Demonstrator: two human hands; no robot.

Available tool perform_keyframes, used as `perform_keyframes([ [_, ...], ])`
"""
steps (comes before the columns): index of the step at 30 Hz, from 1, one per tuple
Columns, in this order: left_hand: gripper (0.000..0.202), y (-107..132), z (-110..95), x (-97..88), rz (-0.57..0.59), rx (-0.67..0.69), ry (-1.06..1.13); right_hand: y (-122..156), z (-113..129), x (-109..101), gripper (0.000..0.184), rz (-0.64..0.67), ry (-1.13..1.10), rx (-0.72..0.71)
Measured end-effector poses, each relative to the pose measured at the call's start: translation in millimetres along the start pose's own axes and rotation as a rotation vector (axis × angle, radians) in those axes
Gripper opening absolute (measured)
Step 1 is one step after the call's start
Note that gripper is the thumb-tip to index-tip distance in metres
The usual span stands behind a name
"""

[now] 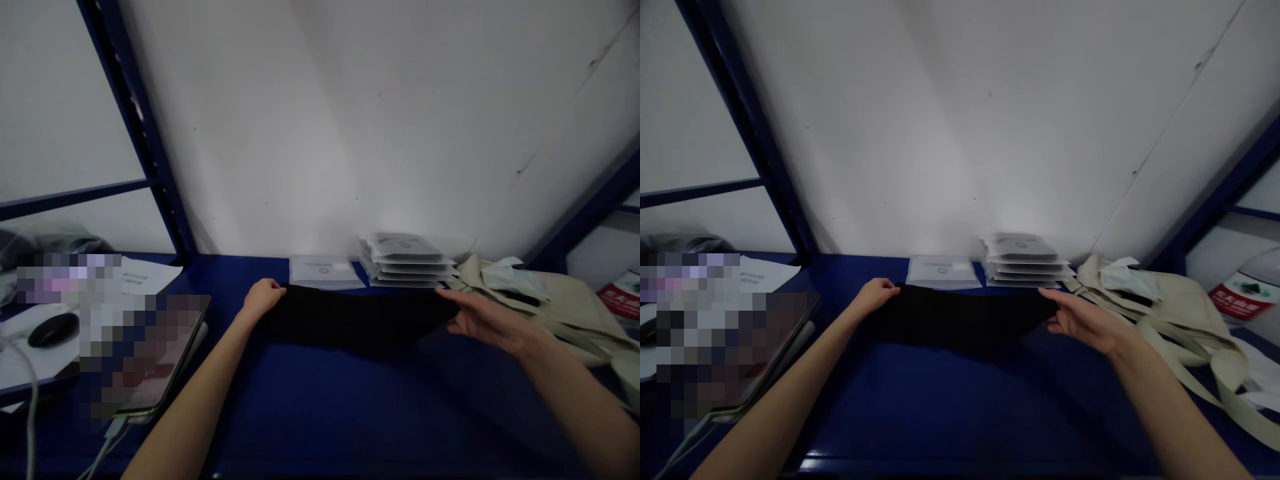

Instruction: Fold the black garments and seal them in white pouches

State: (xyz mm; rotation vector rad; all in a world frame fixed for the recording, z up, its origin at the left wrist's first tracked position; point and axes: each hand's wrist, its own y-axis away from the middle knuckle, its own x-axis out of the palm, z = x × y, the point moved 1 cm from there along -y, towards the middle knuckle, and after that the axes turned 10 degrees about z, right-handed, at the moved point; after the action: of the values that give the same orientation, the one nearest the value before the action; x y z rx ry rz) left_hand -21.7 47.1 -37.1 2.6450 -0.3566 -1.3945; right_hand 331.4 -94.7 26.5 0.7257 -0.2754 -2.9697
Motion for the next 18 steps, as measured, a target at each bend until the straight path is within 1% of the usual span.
perform_keyframes([
  [1,0.021,0.6,-0.6,0.0,-0.002,-0.002,0.003,-4.2,7.8,7.8,0.034,0.052,-0.125,0.053],
  [2,0.021,1.2,-1.0,0.0,-0.007,-0.004,0.002,-8.4,16.6,15.9,0.031,0.081,-0.226,0.065],
  [3,0.021,1.6,-1.3,0.1,-0.01,-0.007,-0.001,-12.6,26.2,24.3,0.028,0.089,-0.279,0.035],
  [5,0.021,1.9,-1.5,0.3,-0.019,-0.006,-0.002,-20.7,45.4,42.7,0.025,0.098,-0.27,-0.066],
  [6,0.021,1.8,-1.5,0.4,-0.022,-0.005,0.001,-24.6,53.9,53.0,0.025,0.123,-0.233,-0.1],
  [9,0.022,0.9,-0.7,0.4,-0.026,-0.005,0.005,-36.4,69.8,86.6,0.03,0.184,-0.058,-0.146],
  [11,0.023,0.0,0.0,0.3,-0.028,-0.005,0.001,-44.5,71.0,109.5,0.035,0.232,0.057,-0.177],
  [12,0.023,-0.4,0.4,0.3,-0.028,-0.005,0.001,-48.4,69.0,120.3,0.036,0.236,0.121,-0.191],
  [15,0.023,-0.7,0.7,0.4,-0.029,-0.006,0.002,-56.1,58.5,147.2,0.033,0.171,0.393,-0.216],
  [18,0.024,0.7,-0.6,0.3,-0.036,-0.004,-0.011,-53.2,51.8,161.9,0.027,0.136,0.702,-0.289],
])
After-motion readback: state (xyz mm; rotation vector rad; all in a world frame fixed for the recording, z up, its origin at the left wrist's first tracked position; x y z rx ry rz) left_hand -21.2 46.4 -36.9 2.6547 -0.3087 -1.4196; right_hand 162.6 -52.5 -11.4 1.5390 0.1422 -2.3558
